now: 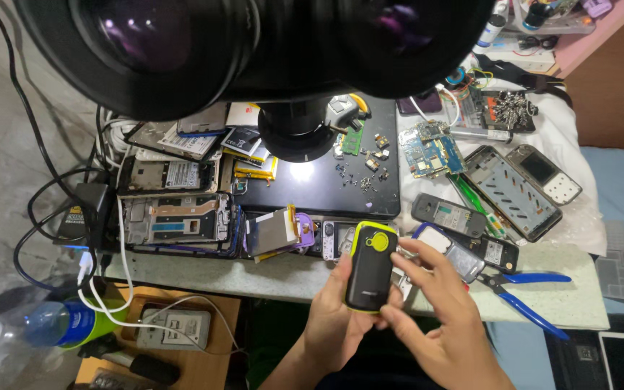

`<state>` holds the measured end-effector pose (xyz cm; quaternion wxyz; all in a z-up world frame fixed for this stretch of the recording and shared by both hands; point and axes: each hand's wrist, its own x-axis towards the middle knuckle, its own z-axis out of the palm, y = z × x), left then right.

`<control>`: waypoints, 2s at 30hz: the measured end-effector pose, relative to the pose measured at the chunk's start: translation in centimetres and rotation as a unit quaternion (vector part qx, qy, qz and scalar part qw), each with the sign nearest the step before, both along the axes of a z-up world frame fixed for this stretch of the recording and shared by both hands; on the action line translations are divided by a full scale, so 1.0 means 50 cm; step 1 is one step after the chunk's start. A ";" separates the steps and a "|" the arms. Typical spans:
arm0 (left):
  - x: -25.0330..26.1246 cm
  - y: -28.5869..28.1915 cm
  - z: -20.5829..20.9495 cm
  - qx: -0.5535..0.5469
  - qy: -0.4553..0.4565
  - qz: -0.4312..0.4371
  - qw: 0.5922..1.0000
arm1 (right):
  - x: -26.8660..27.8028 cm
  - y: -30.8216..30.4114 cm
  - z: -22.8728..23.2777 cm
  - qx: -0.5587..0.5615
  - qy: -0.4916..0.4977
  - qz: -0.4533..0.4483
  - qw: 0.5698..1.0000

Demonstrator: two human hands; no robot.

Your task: The person uses pliers to remove a small component from a circuit board, then sets the board aside. They pick up a yellow mobile phone, remove its back cover, and use a screwdriver to unscrew and detach the internal battery and motherboard.

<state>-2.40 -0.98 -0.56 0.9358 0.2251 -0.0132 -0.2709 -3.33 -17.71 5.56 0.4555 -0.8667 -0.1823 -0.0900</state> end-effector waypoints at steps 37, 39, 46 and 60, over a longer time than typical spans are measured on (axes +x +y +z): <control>0.035 0.019 0.056 0.320 -0.185 0.114 0.922 | 0.032 -0.037 -0.003 -0.057 -0.007 0.089 0.994; 0.035 0.020 0.055 0.315 -0.189 0.112 0.923 | 0.032 -0.037 -0.004 -0.059 -0.021 0.089 0.994; 0.024 0.011 0.059 0.247 -0.164 0.100 0.950 | 0.006 -0.014 -0.063 -0.031 -0.106 0.026 0.994; 0.037 -0.007 0.082 0.271 -0.161 0.105 0.943 | -0.013 0.000 -0.097 -0.043 -0.122 -0.142 0.981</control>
